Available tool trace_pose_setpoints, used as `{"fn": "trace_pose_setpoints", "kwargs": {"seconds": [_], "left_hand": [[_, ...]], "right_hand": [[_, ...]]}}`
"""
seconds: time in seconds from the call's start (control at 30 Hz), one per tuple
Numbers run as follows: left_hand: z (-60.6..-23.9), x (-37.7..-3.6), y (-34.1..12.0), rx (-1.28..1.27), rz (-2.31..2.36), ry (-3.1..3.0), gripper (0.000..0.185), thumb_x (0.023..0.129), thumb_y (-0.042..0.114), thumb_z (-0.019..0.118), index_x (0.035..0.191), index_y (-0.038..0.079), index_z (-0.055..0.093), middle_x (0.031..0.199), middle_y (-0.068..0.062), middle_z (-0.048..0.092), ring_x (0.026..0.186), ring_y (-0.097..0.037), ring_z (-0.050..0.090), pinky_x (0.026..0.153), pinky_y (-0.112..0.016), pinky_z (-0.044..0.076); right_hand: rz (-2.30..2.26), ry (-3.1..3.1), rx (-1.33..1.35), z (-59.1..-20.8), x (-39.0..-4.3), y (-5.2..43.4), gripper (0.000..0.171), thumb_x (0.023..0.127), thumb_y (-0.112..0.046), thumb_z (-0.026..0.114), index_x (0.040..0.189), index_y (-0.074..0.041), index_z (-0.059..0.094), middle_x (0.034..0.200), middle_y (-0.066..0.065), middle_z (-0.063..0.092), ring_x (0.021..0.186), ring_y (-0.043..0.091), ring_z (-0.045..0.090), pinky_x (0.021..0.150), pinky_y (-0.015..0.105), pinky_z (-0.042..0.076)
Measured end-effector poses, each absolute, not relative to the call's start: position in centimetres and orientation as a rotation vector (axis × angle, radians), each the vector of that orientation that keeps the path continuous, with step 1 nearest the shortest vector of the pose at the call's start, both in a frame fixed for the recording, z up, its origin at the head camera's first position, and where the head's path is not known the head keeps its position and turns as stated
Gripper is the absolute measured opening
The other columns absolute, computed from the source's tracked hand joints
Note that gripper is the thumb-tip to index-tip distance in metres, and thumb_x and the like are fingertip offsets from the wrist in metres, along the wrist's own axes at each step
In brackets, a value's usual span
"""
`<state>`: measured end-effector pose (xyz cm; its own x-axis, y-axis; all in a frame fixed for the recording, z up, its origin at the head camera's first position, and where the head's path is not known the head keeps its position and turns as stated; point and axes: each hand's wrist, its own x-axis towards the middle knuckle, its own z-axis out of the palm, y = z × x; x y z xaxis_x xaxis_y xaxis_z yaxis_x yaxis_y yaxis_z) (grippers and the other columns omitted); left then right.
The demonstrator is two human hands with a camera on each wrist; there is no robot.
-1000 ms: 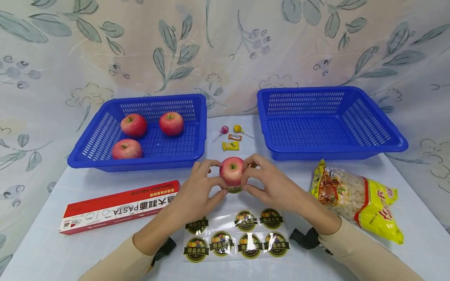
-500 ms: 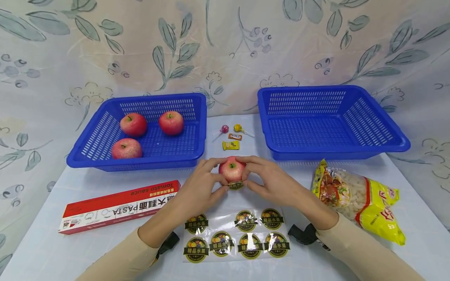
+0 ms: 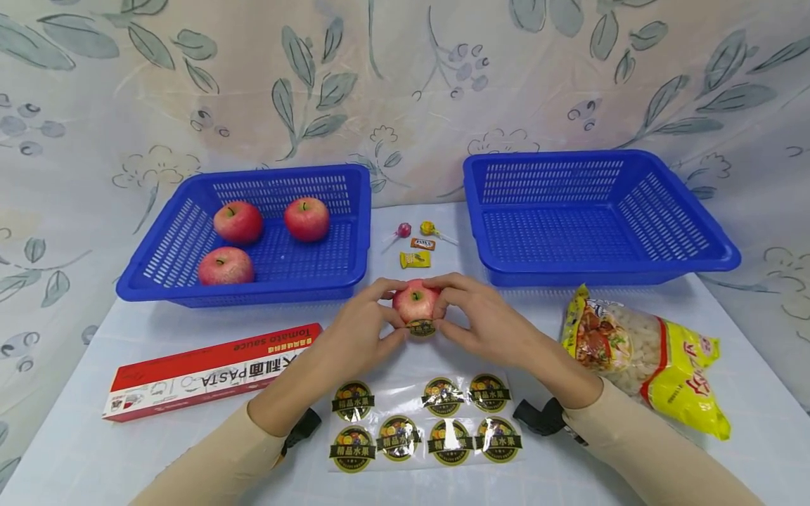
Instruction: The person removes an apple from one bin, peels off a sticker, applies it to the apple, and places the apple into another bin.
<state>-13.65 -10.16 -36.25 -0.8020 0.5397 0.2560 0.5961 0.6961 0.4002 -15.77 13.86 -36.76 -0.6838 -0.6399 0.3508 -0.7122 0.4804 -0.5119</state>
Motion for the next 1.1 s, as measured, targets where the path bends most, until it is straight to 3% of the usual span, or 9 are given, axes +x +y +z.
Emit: {"fn": "trace_pose_setpoints", "kwargs": {"seconds": [0.6, 0.93, 1.1], "left_hand": [[-35.7, -14.6, -10.3, -0.937, -0.666, -2.798, 0.016, 0.084, 0.019, 0.082, 0.069, 0.016, 0.077, 0.132, -0.003, 0.066, 0.113, -0.020, 0.069, 0.090, -0.041, 0.057], [-35.2, -14.7, -10.3, -0.951, -0.626, -2.817, 0.021, 0.087, 0.020, 0.083, 0.073, 0.017, 0.068, 0.129, -0.004, 0.069, 0.109, -0.026, 0.070, 0.080, -0.042, 0.056], [-35.2, -14.8, -10.4, -0.979, -0.645, -2.796, 0.017, 0.091, 0.026, 0.080, 0.079, 0.015, 0.075, 0.126, -0.003, 0.070, 0.106, -0.022, 0.070, 0.079, -0.038, 0.056]], "right_hand": [[1.000, -2.651, 1.166, -36.4, -16.2, 13.8, 0.016, 0.090, -0.011, 0.076, 0.088, -0.018, 0.062, 0.134, 0.008, 0.065, 0.126, 0.025, 0.061, 0.104, 0.044, 0.051], [1.039, -2.612, 1.250, -36.5, -16.7, 14.3, 0.021, 0.090, -0.005, 0.078, 0.096, -0.014, 0.060, 0.131, 0.008, 0.067, 0.118, 0.022, 0.065, 0.099, 0.040, 0.055], [1.077, -2.579, 1.283, -36.6, -17.0, 14.5, 0.026, 0.086, -0.002, 0.081, 0.099, -0.011, 0.060, 0.126, 0.008, 0.067, 0.117, 0.023, 0.065, 0.097, 0.036, 0.057]]}}
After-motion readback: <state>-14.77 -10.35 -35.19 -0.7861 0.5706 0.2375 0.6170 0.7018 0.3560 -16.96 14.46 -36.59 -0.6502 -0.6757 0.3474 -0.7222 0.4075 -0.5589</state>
